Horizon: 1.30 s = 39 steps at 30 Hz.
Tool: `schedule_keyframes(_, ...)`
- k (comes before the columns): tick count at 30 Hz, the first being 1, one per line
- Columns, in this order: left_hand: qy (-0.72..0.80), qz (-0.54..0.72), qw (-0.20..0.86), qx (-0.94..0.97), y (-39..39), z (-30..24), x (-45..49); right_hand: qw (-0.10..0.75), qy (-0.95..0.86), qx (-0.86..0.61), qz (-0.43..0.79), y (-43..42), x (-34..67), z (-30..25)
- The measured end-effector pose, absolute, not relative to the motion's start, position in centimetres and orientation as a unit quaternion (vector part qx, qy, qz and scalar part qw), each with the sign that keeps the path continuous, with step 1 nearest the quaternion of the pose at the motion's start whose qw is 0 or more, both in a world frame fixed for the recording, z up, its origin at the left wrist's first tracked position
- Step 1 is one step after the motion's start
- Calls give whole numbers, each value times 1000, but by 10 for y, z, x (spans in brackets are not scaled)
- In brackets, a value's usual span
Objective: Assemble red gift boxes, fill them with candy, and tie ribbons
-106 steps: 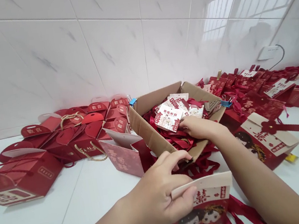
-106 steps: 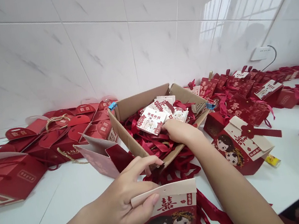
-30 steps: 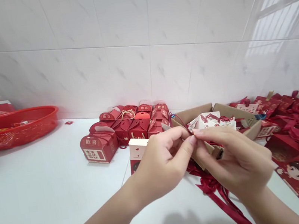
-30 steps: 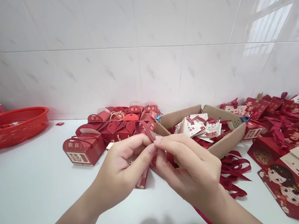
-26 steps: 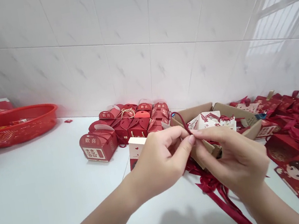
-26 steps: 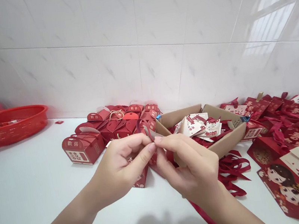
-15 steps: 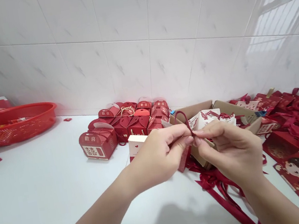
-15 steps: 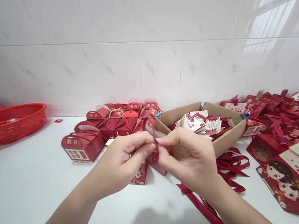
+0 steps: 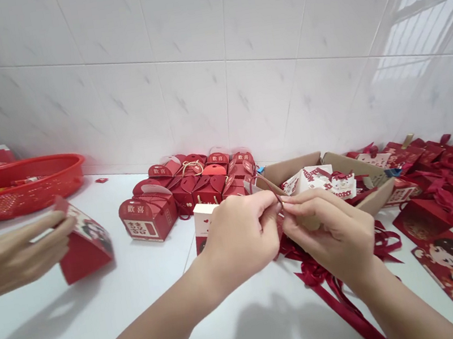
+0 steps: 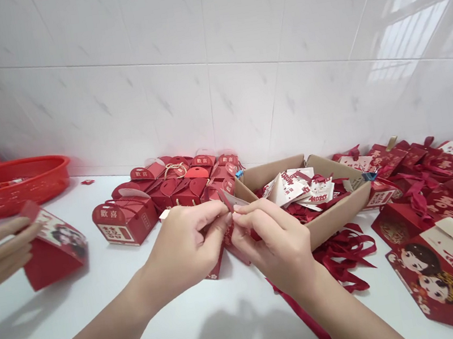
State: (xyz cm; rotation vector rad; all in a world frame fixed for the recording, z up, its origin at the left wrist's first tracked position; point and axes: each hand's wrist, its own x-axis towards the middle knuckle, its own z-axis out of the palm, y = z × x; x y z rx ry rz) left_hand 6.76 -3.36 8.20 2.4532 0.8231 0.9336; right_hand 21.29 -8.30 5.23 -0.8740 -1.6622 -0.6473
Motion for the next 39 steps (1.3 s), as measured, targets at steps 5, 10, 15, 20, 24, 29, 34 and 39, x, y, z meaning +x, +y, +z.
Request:
schedule_keyframes(5,252,348,237,871,-34,95,53,595,-672,-366,-245,-83,210,52)
schedule_keyframes(10,274,495,205,798,-16,100,9,718,-572,-375,-129,-84,216,52)
schedule_keyframes(15,308,320,207,872,29,60,-19,722,-581,-374,-28,-83,214,50)
schedule_keyframes(20,322,318,389,803,50,16,-13,685,-630,-366,18,-78,204,40)
schedule_keyframes(24,280,372,358,809,40,5,-8,677,-633,-374,42,-72,198,28)
schedule_keyframes(29,161,397,277,860,27,-4,-4,654,-645,-389,67,-66,187,14)
schedule_keyframes(34,92,435,204,872,26,-11,0,633,-653,-409,78,-62,182,10)
schedule_keyframes(39,78,437,193,875,21,-12,1,590,-670,-446,59,-58,182,4)
